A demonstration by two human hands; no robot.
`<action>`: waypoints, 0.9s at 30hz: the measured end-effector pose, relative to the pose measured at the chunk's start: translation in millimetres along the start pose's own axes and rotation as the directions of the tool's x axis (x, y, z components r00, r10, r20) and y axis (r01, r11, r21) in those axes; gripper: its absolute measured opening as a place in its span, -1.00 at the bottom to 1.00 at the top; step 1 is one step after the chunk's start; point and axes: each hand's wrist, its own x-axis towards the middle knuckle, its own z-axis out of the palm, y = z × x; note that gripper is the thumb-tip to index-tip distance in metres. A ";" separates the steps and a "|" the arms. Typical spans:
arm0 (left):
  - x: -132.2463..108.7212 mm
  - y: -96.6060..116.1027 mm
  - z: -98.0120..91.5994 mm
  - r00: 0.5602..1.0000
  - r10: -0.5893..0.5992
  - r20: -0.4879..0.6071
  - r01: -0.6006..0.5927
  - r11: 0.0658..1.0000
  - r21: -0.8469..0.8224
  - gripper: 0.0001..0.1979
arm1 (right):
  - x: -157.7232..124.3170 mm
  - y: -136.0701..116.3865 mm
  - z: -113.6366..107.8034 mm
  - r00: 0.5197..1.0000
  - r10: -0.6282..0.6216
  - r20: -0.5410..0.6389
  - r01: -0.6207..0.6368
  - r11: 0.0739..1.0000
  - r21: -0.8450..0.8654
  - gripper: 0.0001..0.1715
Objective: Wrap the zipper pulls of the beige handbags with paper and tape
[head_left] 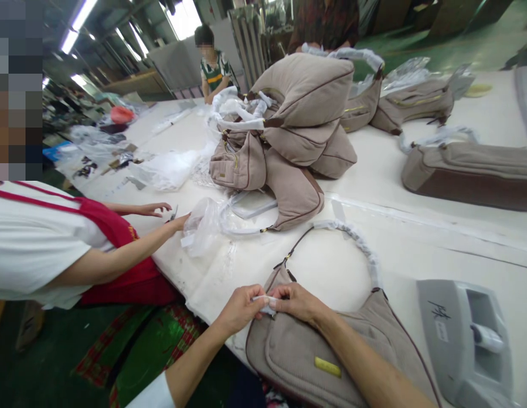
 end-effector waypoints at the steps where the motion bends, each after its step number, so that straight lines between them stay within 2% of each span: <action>1: -0.8 0.9 0.2 1.000 0.001 -0.005 -0.001 1.000 0.001 -0.71 | 0.2 1.1 0.5 1.000 0.004 -0.012 -0.005 1.000 -0.002 -0.70; 6: -6.6 0.7 2.8 0.988 -0.139 0.061 0.147 0.976 -0.162 -0.61 | -3.2 -2.4 5.2 0.997 0.005 -0.073 -0.008 0.999 -0.044 -0.70; 8: -8.3 -2.6 5.1 0.984 -0.175 0.038 0.179 0.955 -0.236 -0.62 | -4.1 -4.0 8.4 0.995 0.016 -0.100 -0.022 0.998 -0.066 -0.72; 13: -9.4 -8.4 12.0 0.988 -0.137 -0.073 0.108 0.943 -0.316 -0.75 | -6.4 -11.7 10.2 0.993 0.026 -0.114 -0.038 0.993 -0.109 -0.75; 19: -10.0 -3.7 10.3 0.993 -0.050 -0.106 0.026 0.977 -0.213 -0.79 | -0.8 -23.1 5.0 0.998 0.059 0.010 -0.058 0.994 -0.096 -0.77; 22: -10.0 -7.2 9.2 0.993 -0.049 -0.105 0.027 0.979 -0.203 -0.76 | 4.4 -15.7 6.3 0.992 0.124 -0.026 -0.126 0.985 -0.116 -0.81; 27: -12.1 -18.3 8.7 0.992 -0.095 -0.079 0.071 0.961 -0.268 -0.73 | 4.2 -10.3 10.3 0.986 0.150 -0.079 -0.157 0.983 -0.096 -0.79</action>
